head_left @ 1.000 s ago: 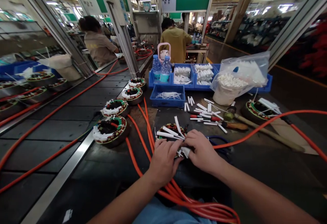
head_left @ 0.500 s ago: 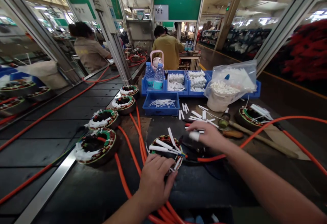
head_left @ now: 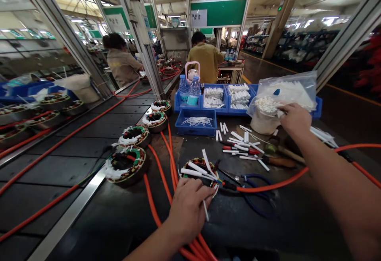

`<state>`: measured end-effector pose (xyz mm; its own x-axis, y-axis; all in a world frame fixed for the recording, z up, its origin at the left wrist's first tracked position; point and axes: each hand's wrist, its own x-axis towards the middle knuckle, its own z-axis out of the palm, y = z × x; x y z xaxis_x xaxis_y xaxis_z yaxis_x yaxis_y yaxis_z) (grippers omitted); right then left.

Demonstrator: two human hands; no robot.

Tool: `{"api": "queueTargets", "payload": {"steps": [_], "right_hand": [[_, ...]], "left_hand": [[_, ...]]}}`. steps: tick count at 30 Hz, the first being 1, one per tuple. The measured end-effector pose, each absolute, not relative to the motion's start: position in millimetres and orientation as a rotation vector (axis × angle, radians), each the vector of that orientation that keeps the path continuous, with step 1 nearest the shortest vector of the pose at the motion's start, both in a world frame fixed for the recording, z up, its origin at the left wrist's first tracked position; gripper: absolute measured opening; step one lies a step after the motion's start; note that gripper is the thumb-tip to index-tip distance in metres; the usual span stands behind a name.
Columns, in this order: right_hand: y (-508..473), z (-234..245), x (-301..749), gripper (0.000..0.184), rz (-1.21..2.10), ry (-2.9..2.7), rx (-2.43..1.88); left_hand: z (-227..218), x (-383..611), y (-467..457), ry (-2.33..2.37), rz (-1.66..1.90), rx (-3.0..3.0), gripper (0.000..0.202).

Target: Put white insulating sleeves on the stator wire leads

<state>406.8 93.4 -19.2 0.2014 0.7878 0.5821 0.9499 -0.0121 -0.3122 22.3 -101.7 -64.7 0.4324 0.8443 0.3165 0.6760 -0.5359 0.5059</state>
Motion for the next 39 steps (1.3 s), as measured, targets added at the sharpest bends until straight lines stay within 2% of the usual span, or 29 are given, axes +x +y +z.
{"api": "queueTargets", "payload": {"steps": [4, 7, 10, 13, 16, 20, 22, 26, 29, 33, 39], "right_hand": [[93.8, -12.9, 411.7, 0.026, -0.21, -1.393, -1.715], [79.4, -0.4, 393.9, 0.032, -0.108, -1.316, -1.517], [31.2, 4.0, 353.4, 0.024, -0.016, -1.405, -1.272], [-44.5, -12.0, 307.2, 0.018, 0.088, -1.575, -1.126], [-117.6, -40.7, 276.2, 0.027, 0.27, -1.845, -0.974], [-176.0, -72.5, 265.8, 0.033, 0.476, -1.872, -0.809], [-189.7, -83.2, 268.0, 0.035, 0.505, -1.882, -0.789], [-202.5, -104.1, 274.9, 0.037, 0.425, -1.989, -0.754], [-205.6, -123.6, 279.1, 0.042, 0.443, -2.026, -0.794], [-206.1, -143.0, 283.2, 0.049, 0.551, -2.057, -0.884], [-204.3, -143.7, 286.2, 0.052, 0.584, -2.047, -0.906]], "left_hand": [[-75.9, 19.6, -104.5, 1.198, 0.793, 2.616, 0.032], [-83.7, 27.1, -109.2, 1.35, 0.937, 2.611, 0.026], [-88.4, 33.0, -112.5, 1.408, 1.027, 2.584, 0.024], [-88.5, 34.0, -113.0, 1.388, 1.101, 2.554, 0.024], [-84.6, 36.9, -111.5, 1.411, 1.101, 2.465, 0.018], [-76.9, 41.9, -110.3, 1.522, 1.022, 2.341, 0.015], [-73.3, 38.2, -111.6, 1.479, 0.965, 2.336, 0.015], [-67.0, 18.5, -115.9, 1.279, 1.008, 2.34, 0.041], [-64.1, 7.8, -117.4, 1.272, 1.121, 2.303, 0.036], [-62.7, 6.3, -116.6, 1.265, 1.076, 2.382, 0.036], [-58.5, 7.9, -115.0, 1.347, 0.961, 2.595, 0.033]]}}
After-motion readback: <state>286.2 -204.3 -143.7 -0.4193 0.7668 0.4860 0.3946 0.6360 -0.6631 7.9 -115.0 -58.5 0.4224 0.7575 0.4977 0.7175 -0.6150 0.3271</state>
